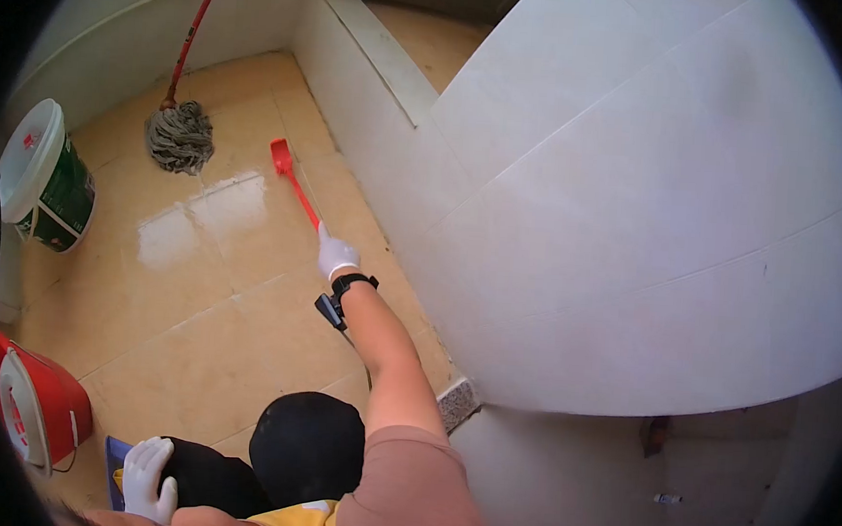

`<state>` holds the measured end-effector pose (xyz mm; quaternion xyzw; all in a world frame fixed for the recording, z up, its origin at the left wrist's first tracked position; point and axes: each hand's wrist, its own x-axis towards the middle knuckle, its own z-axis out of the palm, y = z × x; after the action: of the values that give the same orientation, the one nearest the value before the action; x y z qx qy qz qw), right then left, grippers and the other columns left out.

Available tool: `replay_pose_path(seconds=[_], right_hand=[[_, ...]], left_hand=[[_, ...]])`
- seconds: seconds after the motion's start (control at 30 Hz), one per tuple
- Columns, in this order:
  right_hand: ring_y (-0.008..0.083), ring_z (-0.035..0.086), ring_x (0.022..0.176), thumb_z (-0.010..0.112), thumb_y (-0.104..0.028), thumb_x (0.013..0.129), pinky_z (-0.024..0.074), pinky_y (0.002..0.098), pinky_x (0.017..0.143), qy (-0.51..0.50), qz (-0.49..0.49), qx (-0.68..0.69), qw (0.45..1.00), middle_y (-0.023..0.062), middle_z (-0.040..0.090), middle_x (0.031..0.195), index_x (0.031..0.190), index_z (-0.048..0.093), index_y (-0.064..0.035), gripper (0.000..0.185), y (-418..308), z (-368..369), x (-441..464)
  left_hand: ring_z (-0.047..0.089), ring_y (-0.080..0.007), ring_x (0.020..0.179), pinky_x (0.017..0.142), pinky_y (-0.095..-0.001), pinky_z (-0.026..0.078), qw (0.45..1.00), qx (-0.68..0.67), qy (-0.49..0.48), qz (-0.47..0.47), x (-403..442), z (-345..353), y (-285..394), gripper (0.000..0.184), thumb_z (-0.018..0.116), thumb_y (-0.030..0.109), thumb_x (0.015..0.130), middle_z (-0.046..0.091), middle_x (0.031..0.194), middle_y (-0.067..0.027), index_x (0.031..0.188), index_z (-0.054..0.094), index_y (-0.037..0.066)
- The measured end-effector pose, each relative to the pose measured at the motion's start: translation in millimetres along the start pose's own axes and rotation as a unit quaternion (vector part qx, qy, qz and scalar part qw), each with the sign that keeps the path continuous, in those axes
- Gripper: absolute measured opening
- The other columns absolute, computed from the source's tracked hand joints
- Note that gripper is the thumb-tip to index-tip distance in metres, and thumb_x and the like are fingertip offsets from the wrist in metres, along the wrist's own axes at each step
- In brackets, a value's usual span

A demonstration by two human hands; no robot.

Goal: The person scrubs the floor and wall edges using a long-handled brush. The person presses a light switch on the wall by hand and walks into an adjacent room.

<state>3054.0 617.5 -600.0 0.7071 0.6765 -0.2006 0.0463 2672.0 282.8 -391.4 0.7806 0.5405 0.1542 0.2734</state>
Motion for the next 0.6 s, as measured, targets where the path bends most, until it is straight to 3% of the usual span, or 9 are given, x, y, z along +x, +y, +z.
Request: replay_pose_path(seconds=[0.07,0.13,0.23,0.3,0.4,0.43,0.5,0.6], right_hand=[[0.0358,0.06,0.09,0.031,-0.014,0.089,0.0464,0.0471,0.077,0.038,-0.001,-0.061,0.997,0.0216,0.06,0.103,0.14,0.019,-0.0148,0.052,27,1,8],[0.0357,0.06,0.089,0.032,-0.016,0.09,0.0466,0.0465,0.076,0.083,0.071,-0.033,0.993,0.0211,0.061,0.1,0.14,0.018,-0.0142,0.052,74,3,-2],[0.0385,0.06,0.083,0.034,-0.01,0.087,0.0464,0.0463,0.073,0.045,0.066,-0.09,0.993,0.0245,0.06,0.093,0.14,0.013,-0.0153,0.057,174,12,-89],[0.038,0.06,0.076,0.036,-0.006,0.085,0.0459,0.0476,0.068,0.011,0.071,-0.097,0.993,0.0236,0.06,0.088,0.142,0.009,-0.019,0.065,226,18,-214],[0.0353,0.06,0.067,0.039,-0.009,0.083,0.0463,0.0474,0.06,-0.099,0.162,-0.138,0.972,0.0206,0.061,0.075,0.142,0.011,-0.0195,0.065,258,22,-400],[0.0355,0.061,0.066,0.038,-0.008,0.083,0.0465,0.047,0.06,-0.174,0.232,-0.137,0.947,0.0203,0.061,0.076,0.142,0.011,-0.0199,0.066,246,7,-430],[0.0363,0.061,0.066,0.038,-0.006,0.083,0.0467,0.0471,0.061,-0.186,0.243,-0.127,0.943,0.0205,0.062,0.077,0.142,0.011,-0.0195,0.066,242,1,-448],[0.0361,0.061,0.069,0.038,-0.003,0.082,0.0467,0.0467,0.063,-0.121,0.178,-0.144,0.966,0.021,0.061,0.08,0.142,0.009,-0.0189,0.068,251,0,-377]], left_hand=[[0.047,-0.0348,0.11,0.097,-0.0421,0.033,0.998,-0.038,0.03,-0.044,1,6,-1,0.04,0.052,0.014,0.075,0.054,0.114,-0.0174,0.113,0.054,0.001],[0.048,-0.0347,0.108,0.097,-0.0414,0.034,0.996,-0.05,0.056,-0.057,6,12,-1,0.033,0.048,0.016,0.08,0.055,0.112,-0.0183,0.108,0.057,0.001],[0.054,-0.0265,0.104,0.095,-0.0298,0.038,0.998,-0.02,0.055,-0.012,15,13,-13,0.047,0.048,0.042,0.088,0.058,0.112,-0.0137,0.115,0.057,0.003],[0.049,-0.0333,0.108,0.097,-0.0406,0.034,0.993,-0.071,0.075,-0.063,16,22,-12,0.031,0.045,0.018,0.085,0.055,0.111,-0.0183,0.106,0.057,0.001],[0.049,-0.0317,0.108,0.097,-0.04,0.034,0.99,-0.089,0.096,-0.046,26,34,-19,0.03,0.041,0.019,0.088,0.055,0.111,-0.0175,0.105,0.058,0.001],[0.049,-0.0315,0.108,0.097,-0.0399,0.034,0.988,-0.101,0.11,-0.048,32,39,-15,0.03,0.041,0.019,0.088,0.055,0.111,-0.0172,0.105,0.058,0.001],[0.049,-0.0316,0.108,0.097,-0.0397,0.034,0.988,-0.115,0.077,-0.069,43,47,-8,0.03,0.041,0.018,0.088,0.056,0.111,-0.0167,0.105,0.058,0.001],[0.049,-0.0321,0.108,0.097,-0.0393,0.034,0.993,-0.111,0.026,-0.04,59,58,-2,0.029,0.041,0.017,0.088,0.056,0.111,-0.0164,0.105,0.058,0.001]])
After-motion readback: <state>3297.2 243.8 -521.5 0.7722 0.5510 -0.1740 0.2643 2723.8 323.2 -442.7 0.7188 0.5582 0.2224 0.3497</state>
